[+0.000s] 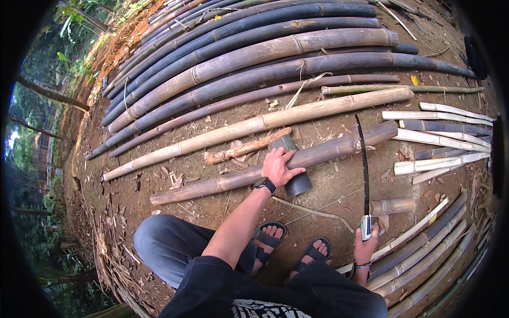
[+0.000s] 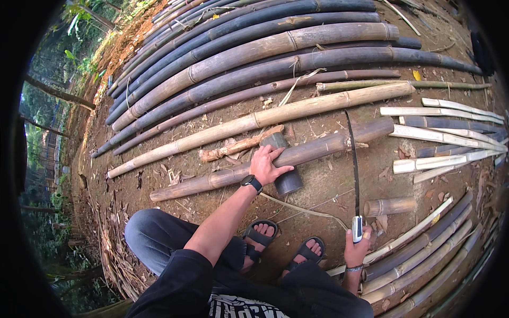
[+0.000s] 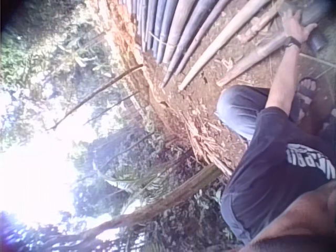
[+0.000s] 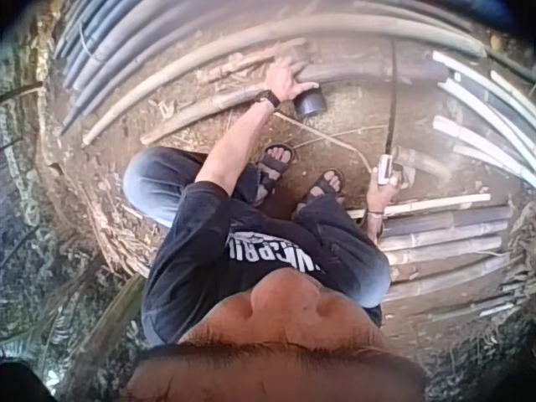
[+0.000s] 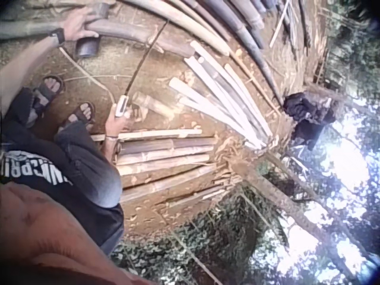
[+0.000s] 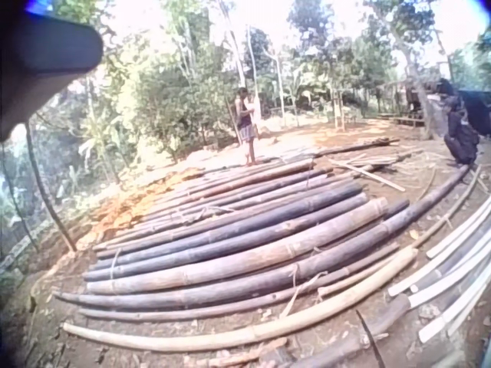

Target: The person saws a piece of bamboo by hand while sitting on the ground outdoors, then picks up and checks another strip of bamboo.

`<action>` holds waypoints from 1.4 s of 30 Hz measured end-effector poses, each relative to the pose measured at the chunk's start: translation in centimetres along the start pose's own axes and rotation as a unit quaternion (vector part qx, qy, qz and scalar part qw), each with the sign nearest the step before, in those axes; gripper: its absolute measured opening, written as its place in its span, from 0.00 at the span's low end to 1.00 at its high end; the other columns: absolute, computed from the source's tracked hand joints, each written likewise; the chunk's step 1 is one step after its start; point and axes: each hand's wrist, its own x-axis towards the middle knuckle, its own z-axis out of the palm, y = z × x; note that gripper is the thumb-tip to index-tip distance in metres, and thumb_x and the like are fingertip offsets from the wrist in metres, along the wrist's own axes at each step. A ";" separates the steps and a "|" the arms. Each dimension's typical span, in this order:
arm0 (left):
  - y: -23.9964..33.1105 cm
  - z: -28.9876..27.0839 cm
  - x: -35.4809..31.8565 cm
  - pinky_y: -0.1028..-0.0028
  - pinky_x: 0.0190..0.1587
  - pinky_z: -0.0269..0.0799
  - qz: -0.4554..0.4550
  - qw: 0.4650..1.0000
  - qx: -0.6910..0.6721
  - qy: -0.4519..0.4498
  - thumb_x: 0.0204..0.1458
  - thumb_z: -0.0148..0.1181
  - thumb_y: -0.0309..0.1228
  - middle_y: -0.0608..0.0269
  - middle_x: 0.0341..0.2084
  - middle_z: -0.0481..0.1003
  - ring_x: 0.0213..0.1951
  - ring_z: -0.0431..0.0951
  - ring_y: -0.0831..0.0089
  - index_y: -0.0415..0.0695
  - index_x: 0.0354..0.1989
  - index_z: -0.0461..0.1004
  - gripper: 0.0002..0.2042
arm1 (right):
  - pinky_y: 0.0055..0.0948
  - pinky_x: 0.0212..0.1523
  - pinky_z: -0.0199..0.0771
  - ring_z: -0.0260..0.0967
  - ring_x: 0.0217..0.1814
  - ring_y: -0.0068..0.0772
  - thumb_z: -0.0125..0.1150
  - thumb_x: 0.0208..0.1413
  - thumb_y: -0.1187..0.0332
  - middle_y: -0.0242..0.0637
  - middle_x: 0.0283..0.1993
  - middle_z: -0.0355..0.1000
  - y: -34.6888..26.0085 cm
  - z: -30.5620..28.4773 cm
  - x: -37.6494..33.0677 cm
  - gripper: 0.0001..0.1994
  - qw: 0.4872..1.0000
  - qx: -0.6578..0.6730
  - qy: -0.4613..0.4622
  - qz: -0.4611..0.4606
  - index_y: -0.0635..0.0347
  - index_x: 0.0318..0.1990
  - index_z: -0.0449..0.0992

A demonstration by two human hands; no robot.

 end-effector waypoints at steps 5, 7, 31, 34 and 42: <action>0.3 0.2 -0.4 0.62 0.50 0.67 0.003 1.000 0.000 0.011 0.41 0.70 0.59 0.59 0.38 0.73 0.44 0.71 0.59 0.48 0.53 0.80 0.35 | 0.39 0.44 0.66 0.64 0.39 0.39 0.63 0.60 0.66 0.44 0.38 0.66 0.9 -0.1 0.1 0.15 1.000 -0.008 0.012 0.003 0.64 0.46 0.65; 0.2 0.1 -0.3 0.62 0.50 0.67 0.000 1.000 -0.002 0.007 0.42 0.69 0.59 0.59 0.39 0.73 0.45 0.71 0.60 0.48 0.54 0.79 0.35 | 0.40 0.48 0.65 0.63 0.43 0.41 0.63 0.60 0.65 0.46 0.41 0.65 1.4 0.0 0.2 0.16 1.000 -0.014 0.012 0.008 0.65 0.46 0.65; -1.5 0.3 2.3 0.59 0.54 0.66 -0.003 0.999 0.040 0.031 0.55 0.61 0.53 0.52 0.45 0.73 0.50 0.71 0.54 0.43 0.53 0.74 0.27 | 0.21 0.16 0.55 0.55 0.18 0.14 0.62 0.64 0.63 0.24 0.25 0.61 3.4 0.3 0.7 0.18 0.997 0.033 0.047 -0.049 0.58 0.54 0.63; -0.9 0.7 1.0 0.59 0.52 0.66 0.017 0.994 0.010 0.111 0.52 0.66 0.47 0.54 0.43 0.73 0.48 0.71 0.55 0.45 0.53 0.76 0.25 | 0.20 0.16 0.54 0.54 0.18 0.13 0.61 0.64 0.63 0.23 0.25 0.61 2.5 0.4 0.2 0.19 0.996 0.077 0.040 -0.015 0.58 0.56 0.63; 0.4 1.9 -0.3 0.60 0.53 0.70 0.028 0.972 0.029 0.231 0.47 0.71 0.40 0.57 0.44 0.77 0.48 0.76 0.57 0.46 0.50 0.79 0.22 | 0.22 0.19 0.53 0.55 0.19 0.15 0.60 0.64 0.66 0.24 0.25 0.59 0.0 -0.1 0.1 0.13 0.995 0.092 0.029 0.019 0.58 0.45 0.61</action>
